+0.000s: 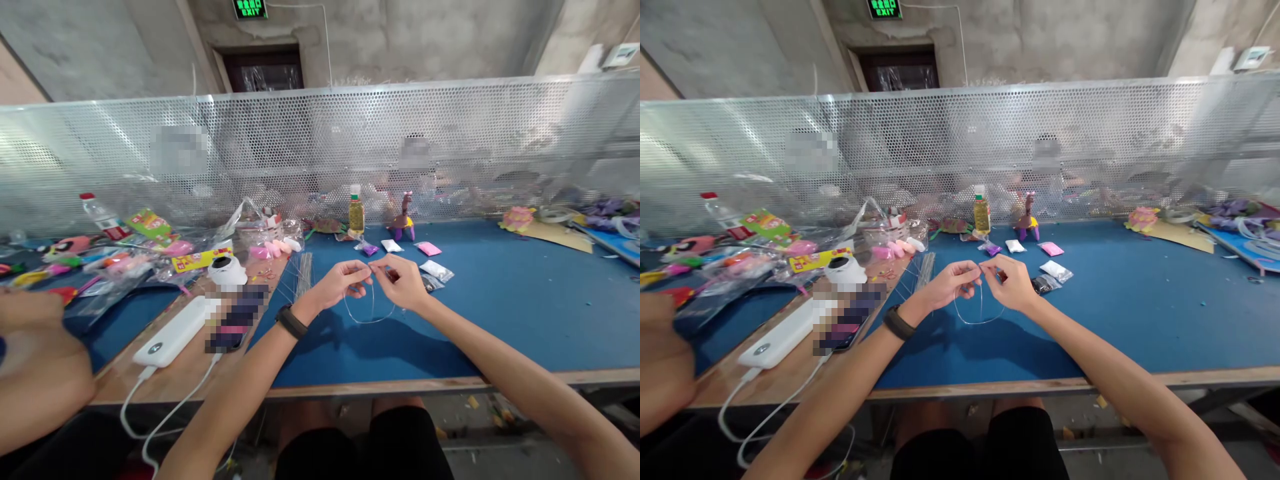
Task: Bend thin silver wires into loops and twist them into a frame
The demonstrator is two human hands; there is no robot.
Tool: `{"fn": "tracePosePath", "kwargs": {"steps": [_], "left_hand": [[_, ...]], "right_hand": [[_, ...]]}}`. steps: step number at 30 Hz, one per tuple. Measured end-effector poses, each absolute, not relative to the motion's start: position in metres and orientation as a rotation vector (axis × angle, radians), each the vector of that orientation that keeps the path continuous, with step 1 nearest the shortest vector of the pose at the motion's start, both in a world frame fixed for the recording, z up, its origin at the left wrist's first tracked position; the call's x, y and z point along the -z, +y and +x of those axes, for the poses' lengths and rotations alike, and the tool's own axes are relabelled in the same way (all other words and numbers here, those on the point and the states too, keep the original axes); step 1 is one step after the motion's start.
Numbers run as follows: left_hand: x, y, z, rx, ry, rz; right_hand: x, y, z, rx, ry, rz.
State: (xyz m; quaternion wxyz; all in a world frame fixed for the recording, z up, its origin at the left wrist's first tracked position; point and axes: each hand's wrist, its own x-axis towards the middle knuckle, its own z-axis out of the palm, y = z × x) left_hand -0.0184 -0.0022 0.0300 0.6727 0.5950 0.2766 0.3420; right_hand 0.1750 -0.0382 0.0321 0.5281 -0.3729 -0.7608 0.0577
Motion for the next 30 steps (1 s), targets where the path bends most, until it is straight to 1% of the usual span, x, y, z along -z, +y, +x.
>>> {"fn": "tracePosePath", "kwargs": {"steps": [7,16,22,30], "left_hand": [[-0.029,-0.002,-0.016,-0.807,0.625,1.413],[-0.041,-0.013,-0.011,-0.977,0.709,1.63],[-0.041,-0.011,-0.013,-1.081,0.776,1.8],[-0.041,-0.011,-0.014,-1.14,0.838,1.957]], "right_hand": [[-0.032,-0.033,0.178,-0.189,-1.82,-0.906],[-0.036,-0.029,0.181,-0.202,-1.884,-0.933],[-0.032,-0.024,0.181,-0.241,-1.928,-0.958],[-0.027,-0.016,0.185,-0.132,-2.084,-0.948]]}}
